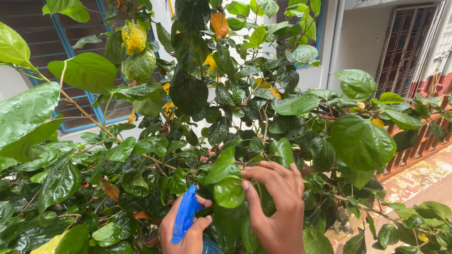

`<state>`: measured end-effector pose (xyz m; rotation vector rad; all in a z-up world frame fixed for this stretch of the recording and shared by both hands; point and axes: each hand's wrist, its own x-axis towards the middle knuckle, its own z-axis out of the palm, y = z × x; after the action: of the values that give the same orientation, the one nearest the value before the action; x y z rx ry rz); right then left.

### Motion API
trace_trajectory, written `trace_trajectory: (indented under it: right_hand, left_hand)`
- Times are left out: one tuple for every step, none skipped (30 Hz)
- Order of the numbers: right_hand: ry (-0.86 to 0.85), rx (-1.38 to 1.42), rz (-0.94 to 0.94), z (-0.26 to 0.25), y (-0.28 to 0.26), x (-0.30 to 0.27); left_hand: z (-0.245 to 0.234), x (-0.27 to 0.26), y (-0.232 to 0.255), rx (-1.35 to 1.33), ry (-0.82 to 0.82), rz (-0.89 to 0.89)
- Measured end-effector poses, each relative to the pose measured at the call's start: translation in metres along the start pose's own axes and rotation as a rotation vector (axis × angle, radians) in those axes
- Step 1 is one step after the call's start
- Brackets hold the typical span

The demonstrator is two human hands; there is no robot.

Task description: The person sprays water onto the leaves of a large green plant using a blue spray bottle, while using their other hand to move leaves aside.

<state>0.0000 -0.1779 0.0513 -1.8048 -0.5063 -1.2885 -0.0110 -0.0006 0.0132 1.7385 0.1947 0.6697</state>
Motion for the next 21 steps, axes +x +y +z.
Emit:
trace_trajectory:
  right_hand:
    - [0.002, 0.031, -0.003, -0.001, -0.004, -0.001]
    - [0.004, 0.063, -0.006, -0.002, -0.007, -0.003]
    - [-0.016, 0.088, 0.042, -0.003, -0.010, -0.006]
    - [-0.035, 0.114, 0.088, -0.004, -0.013, -0.011]
    - [-0.055, 0.141, 0.134, -0.004, -0.013, -0.016]
    - [-0.100, 0.165, 0.169, -0.004, -0.012, -0.020]
    - [-0.145, 0.189, 0.204, -0.004, -0.008, -0.022]
    - [-0.190, 0.215, 0.239, -0.003, -0.004, -0.023]
    - [-0.239, 0.179, 0.147, -0.004, 0.001, -0.023]
    - [-0.288, 0.142, 0.056, -0.005, 0.005, -0.022]
    - [-0.336, 0.106, -0.036, -0.006, 0.007, -0.021]
    - [-0.326, 0.064, -0.116, -0.008, 0.007, -0.020]
    - [-0.316, 0.022, -0.196, -0.010, 0.006, -0.017]
    - [-0.303, -0.018, -0.278, -0.012, 0.004, -0.013]
    - [-0.245, 0.008, -0.255, -0.015, -0.001, -0.010]
    - [-0.187, 0.036, -0.233, -0.017, -0.006, -0.007]
    - [-0.130, 0.065, -0.212, -0.019, -0.013, -0.006]
    - [-0.145, 0.157, -0.154, -0.023, -0.019, -0.006]
    - [-0.160, 0.249, -0.095, -0.027, -0.024, -0.006]
    - [-0.173, 0.338, -0.036, -0.029, -0.027, -0.006]
    - [-0.186, 0.362, -0.082, -0.028, -0.029, -0.007]
  left_hand:
    - [0.000, 0.000, -0.001, -0.017, 0.005, 0.000]
    - [0.001, -0.001, -0.001, -0.048, 0.020, 0.019]
    - [0.001, -0.003, -0.001, -0.078, 0.035, 0.038]
    - [0.001, -0.004, 0.000, -0.108, 0.051, 0.058]
    - [0.001, -0.005, 0.000, -0.138, 0.052, 0.078]
    - [0.001, -0.005, 0.000, -0.168, 0.053, 0.097]
    - [0.001, -0.005, -0.001, -0.198, 0.055, 0.116]
    - [0.002, -0.005, -0.002, -0.191, 0.069, 0.167]
    - [0.002, -0.005, -0.003, -0.184, 0.083, 0.218]
    - [0.002, -0.004, -0.004, -0.177, 0.098, 0.267]
    - [0.002, -0.003, -0.006, -0.155, 0.114, 0.228]
    - [0.002, -0.003, -0.007, -0.134, 0.128, 0.185]
    - [0.002, -0.004, -0.008, -0.112, 0.143, 0.142]
    - [0.003, -0.004, -0.008, -0.114, 0.151, 0.170]
    - [0.005, -0.004, -0.007, -0.117, 0.160, 0.197]
    - [0.006, -0.005, -0.006, -0.119, 0.171, 0.224]
    - [0.007, -0.006, -0.004, -0.129, 0.171, 0.236]
    - [0.006, -0.008, -0.001, -0.138, 0.172, 0.247]
    - [0.005, -0.009, 0.001, -0.146, 0.173, 0.257]
    - [0.006, -0.010, 0.004, -0.146, 0.173, 0.265]
    - [0.006, -0.010, 0.006, -0.146, 0.174, 0.273]
